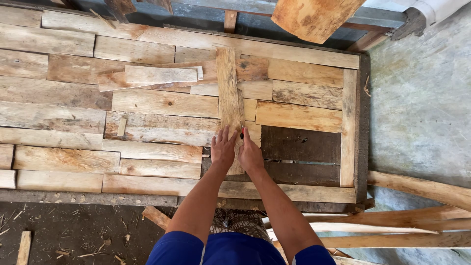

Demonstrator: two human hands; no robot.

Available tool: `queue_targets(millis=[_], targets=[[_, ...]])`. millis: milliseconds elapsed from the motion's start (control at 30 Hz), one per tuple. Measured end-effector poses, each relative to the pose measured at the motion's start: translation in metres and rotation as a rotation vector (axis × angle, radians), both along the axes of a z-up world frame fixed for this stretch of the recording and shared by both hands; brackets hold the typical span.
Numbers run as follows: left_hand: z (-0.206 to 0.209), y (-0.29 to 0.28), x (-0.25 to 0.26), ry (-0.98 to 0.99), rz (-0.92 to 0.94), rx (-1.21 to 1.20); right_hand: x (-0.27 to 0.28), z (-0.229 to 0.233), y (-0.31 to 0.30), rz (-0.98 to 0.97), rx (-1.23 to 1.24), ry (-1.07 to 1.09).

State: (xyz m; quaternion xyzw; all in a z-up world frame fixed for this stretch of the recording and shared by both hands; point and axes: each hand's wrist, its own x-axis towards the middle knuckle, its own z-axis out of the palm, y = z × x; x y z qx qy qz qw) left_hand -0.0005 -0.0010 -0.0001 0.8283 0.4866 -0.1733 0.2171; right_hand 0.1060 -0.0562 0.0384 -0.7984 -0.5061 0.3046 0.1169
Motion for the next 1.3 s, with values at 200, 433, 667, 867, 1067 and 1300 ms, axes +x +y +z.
queue_targets(millis=[200, 433, 667, 867, 1067, 1300], targets=[[-0.007, -0.001, 0.000, -0.053, 0.033, 0.017, 0.002, -0.014, -0.005, 0.005, 0.082, -0.018], [-0.009, -0.001, 0.001, -0.048, 0.024, 0.041, 0.000, -0.008, -0.005, -0.023, 0.000, 0.008], [-0.002, -0.001, 0.000, 0.003, 0.008, -0.005, -0.001, -0.023, -0.014, 0.005, 0.055, -0.039], [-0.008, -0.001, 0.000, 0.021, -0.013, 0.006, -0.008, 0.001, -0.021, -0.016, -0.069, 0.004], [-0.007, 0.000, 0.003, -0.010, 0.011, 0.004, -0.004, -0.004, -0.020, -0.028, -0.046, 0.019], [-0.019, -0.004, 0.002, -0.040, 0.013, 0.070, -0.001, -0.007, -0.019, -0.031, -0.066, 0.015]])
